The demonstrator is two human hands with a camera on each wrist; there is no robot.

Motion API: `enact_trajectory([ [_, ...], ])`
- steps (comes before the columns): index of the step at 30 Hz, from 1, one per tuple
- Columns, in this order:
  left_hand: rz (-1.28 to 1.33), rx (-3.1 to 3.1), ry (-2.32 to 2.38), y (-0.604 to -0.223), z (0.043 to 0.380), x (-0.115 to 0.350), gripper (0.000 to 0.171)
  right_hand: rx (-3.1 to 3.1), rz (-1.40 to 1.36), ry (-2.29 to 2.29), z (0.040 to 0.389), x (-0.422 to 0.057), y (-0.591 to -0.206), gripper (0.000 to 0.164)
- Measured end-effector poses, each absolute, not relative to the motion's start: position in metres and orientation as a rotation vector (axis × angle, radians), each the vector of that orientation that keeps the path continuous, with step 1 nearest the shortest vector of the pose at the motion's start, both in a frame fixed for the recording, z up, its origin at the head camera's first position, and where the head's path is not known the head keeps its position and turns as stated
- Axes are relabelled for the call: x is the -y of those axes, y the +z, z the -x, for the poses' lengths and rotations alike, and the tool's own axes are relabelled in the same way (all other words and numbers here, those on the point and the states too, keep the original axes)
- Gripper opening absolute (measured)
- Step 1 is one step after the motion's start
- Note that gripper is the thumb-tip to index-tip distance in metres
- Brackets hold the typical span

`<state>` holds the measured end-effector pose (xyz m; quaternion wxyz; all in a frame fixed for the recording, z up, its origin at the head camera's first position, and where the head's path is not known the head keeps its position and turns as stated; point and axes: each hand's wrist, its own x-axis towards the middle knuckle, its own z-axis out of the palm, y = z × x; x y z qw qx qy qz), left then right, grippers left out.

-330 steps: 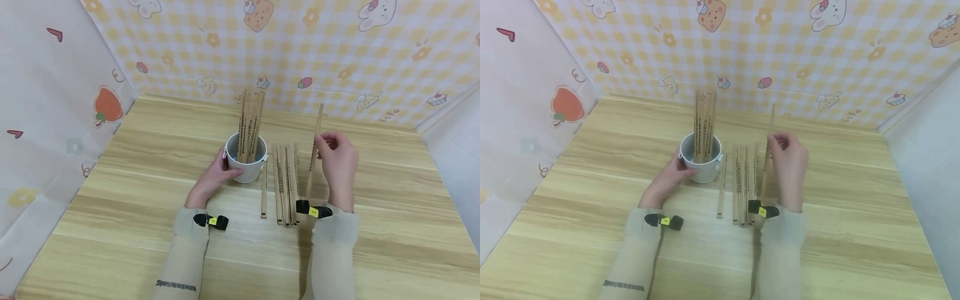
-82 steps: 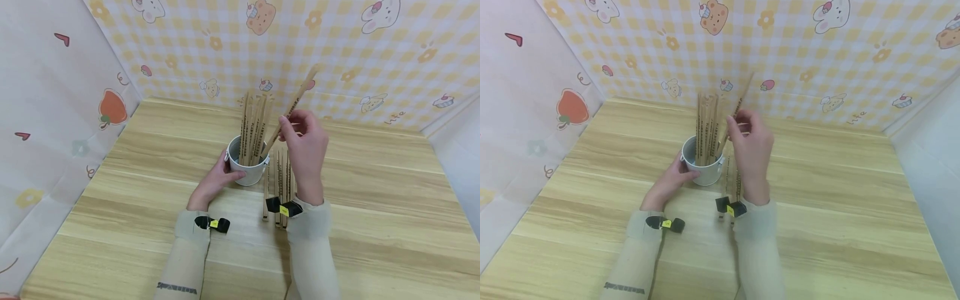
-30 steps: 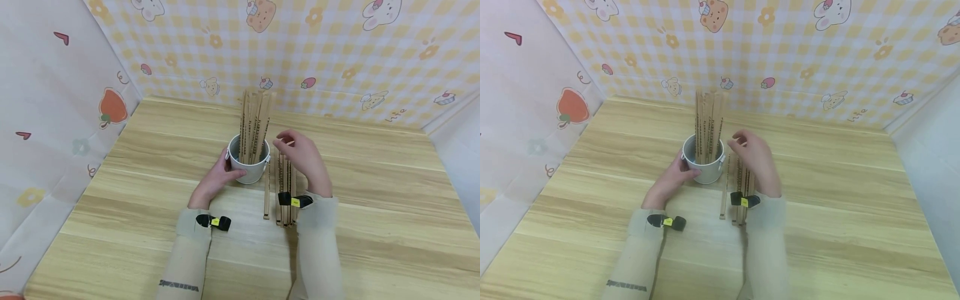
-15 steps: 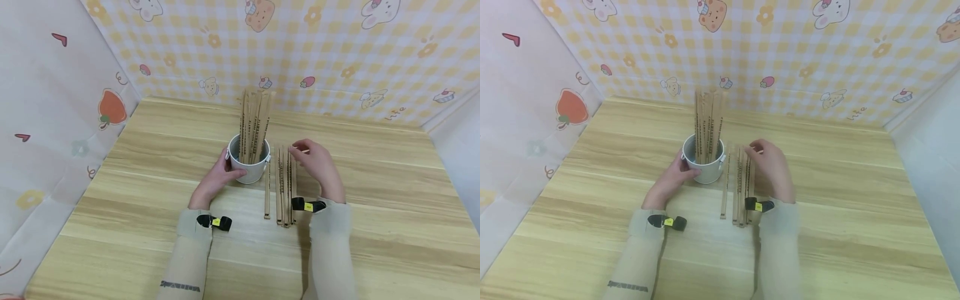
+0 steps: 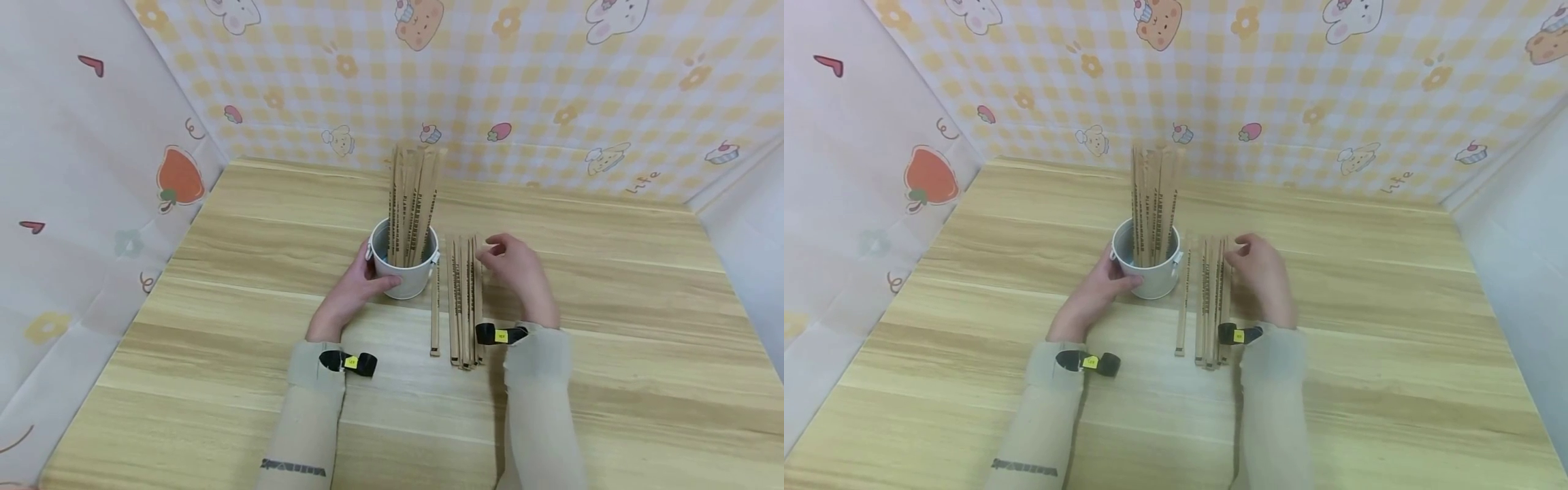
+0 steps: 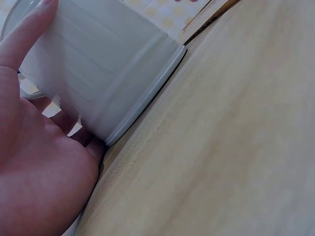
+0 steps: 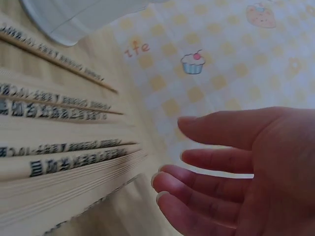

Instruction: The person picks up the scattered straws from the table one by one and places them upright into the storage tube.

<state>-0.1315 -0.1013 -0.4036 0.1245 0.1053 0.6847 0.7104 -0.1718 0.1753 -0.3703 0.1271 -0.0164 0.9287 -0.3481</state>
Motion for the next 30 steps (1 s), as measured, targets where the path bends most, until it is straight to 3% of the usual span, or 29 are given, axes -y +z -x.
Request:
enact_trajectory([
  [20,-0.314,-1.992,2.071,-0.404,0.13,0.101,0.089,-2.775,-0.019,-0.881,0.175,-0.162,-0.392,0.054],
  [30,-0.331,-1.976,2.107,-0.424,0.14,0.103,0.089,-2.708,-0.082,-0.877,0.174,-0.159,-0.391,0.033],
])
